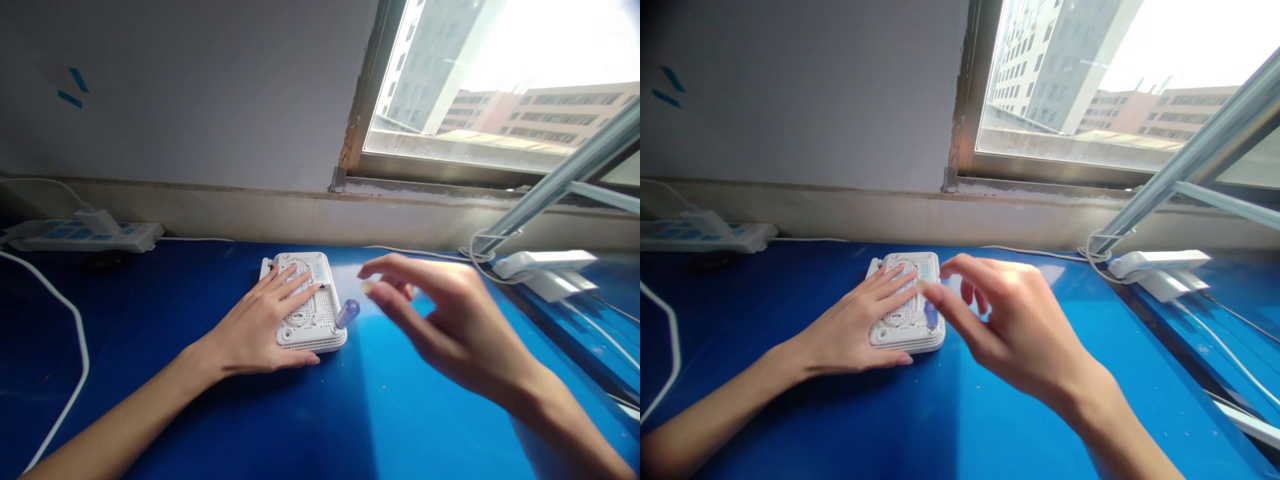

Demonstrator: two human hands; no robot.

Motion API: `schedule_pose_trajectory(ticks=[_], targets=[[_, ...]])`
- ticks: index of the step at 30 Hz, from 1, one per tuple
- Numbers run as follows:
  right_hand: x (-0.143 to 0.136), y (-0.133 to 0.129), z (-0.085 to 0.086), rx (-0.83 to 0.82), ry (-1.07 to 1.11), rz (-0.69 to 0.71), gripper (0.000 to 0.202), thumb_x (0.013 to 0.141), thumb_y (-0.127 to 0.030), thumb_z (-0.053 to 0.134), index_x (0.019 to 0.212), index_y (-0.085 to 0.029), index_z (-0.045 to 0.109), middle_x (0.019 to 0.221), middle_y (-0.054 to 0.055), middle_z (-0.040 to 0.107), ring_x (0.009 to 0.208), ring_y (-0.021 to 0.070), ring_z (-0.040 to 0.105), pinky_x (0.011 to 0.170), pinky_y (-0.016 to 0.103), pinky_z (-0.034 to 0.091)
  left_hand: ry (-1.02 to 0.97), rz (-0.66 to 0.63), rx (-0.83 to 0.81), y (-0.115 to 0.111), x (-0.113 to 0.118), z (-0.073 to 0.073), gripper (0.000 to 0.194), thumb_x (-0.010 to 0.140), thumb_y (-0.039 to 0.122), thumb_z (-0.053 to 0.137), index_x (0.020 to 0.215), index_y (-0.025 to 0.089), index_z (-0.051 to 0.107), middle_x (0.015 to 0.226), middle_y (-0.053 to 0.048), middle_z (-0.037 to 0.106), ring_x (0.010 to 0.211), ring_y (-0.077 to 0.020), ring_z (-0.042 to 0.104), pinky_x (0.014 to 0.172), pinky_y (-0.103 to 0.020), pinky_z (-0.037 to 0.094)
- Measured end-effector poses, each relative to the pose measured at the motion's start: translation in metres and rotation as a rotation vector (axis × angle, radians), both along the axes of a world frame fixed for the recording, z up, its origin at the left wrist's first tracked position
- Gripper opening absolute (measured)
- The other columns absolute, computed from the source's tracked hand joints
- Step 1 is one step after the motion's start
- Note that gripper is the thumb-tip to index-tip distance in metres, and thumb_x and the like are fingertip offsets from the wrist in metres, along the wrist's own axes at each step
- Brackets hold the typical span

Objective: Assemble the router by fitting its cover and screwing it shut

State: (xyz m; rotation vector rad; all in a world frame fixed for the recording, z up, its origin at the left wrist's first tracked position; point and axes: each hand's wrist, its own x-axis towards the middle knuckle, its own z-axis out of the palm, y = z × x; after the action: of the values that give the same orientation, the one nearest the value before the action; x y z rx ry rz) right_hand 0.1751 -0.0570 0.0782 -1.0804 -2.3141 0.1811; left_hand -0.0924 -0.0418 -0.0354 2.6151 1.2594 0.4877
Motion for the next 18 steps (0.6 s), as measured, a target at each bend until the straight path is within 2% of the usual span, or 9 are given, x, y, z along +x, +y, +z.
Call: schedule_pose_trajectory(ticks=[3,6,8,10,12,14,18], targets=[[-0.023,0.01,-0.002,0.02,-0.345,0.071,0.041,0.103,-0.06,0.055,0.094,-0.022,0.07,0.066,0.001,0.067,0.054,0.0143,0.056,0.052,0.03,0.026,-0.003,-0.002,0.0,-0.001,-0.002,-0.002,0.105,0.079,0.08,0.072,0.164,0.029,0.038,0.172,-0.008,0.032,0.16,-0.0396,0.024,0.131,-0.063,0.019],[-0.031,0.018,-0.012,0.055,-0.547,0.094,0.028,0.105,-0.045,0.057,0.093,-0.023,0.068,0.063,0.001,0.067,0.052,0.0149,0.056,0.052,0.032,0.02,0.004,0.006,0.0,-0.002,-0.003,-0.003,0.103,0.079,0.078,0.073,0.164,0.03,0.039,0.172,-0.008,0.031,0.161,-0.0411,0.021,0.13,-0.067,0.016],[-0.031,0.024,-0.014,0.005,-0.577,0.106,0.02,0.106,-0.036,0.056,0.095,-0.023,0.068,0.065,0.001,0.069,0.051,0.0138,0.056,0.051,0.03,0.021,0.01,0.031,-0.002,-0.001,-0.004,-0.004,0.103,0.078,0.082,0.071,0.163,0.032,0.04,0.173,-0.009,0.028,0.161,-0.0433,0.017,0.129,-0.07,0.012],[-0.029,0.029,-0.013,-0.069,-0.539,0.133,0.012,0.103,-0.03,0.059,0.107,-0.024,0.069,0.074,0.001,0.073,0.055,0.0131,0.06,0.052,0.027,0.026,0.019,0.061,-0.019,-0.001,-0.005,-0.005,0.103,0.076,0.085,0.068,0.163,0.037,0.04,0.175,-0.007,0.024,0.161,-0.0452,0.014,0.127,-0.073,0.011],[-0.026,0.03,-0.009,-0.093,-0.492,0.179,0.024,0.099,-0.024,0.063,0.122,-0.026,0.067,0.085,0.002,0.077,0.063,0.0136,0.064,0.055,0.025,0.032,0.029,0.082,-0.045,0.0,-0.006,-0.006,0.101,0.077,0.087,0.067,0.162,0.041,0.038,0.176,-0.004,0.022,0.161,-0.0462,0.011,0.126,-0.076,0.01],[-0.026,0.029,-0.007,-0.082,-0.485,0.214,0.034,0.095,-0.02,0.066,0.129,-0.025,0.066,0.092,0.004,0.078,0.07,0.0152,0.068,0.06,0.025,0.037,0.033,0.091,-0.061,0.0,-0.007,-0.006,0.102,0.077,0.087,0.066,0.163,0.042,0.036,0.176,-0.003,0.021,0.161,-0.046,0.01,0.125,-0.076,0.011],[-0.031,0.024,-0.014,-0.044,-0.523,0.2,0.015,0.095,-0.02,0.067,0.107,-0.02,0.075,0.086,0.007,0.077,0.072,0.0188,0.07,0.063,0.027,0.042,0.029,0.091,-0.057,0.0,-0.007,-0.006,0.103,0.077,0.086,0.067,0.164,0.041,0.035,0.176,-0.004,0.022,0.162,-0.0447,0.009,0.126,-0.075,0.013]])
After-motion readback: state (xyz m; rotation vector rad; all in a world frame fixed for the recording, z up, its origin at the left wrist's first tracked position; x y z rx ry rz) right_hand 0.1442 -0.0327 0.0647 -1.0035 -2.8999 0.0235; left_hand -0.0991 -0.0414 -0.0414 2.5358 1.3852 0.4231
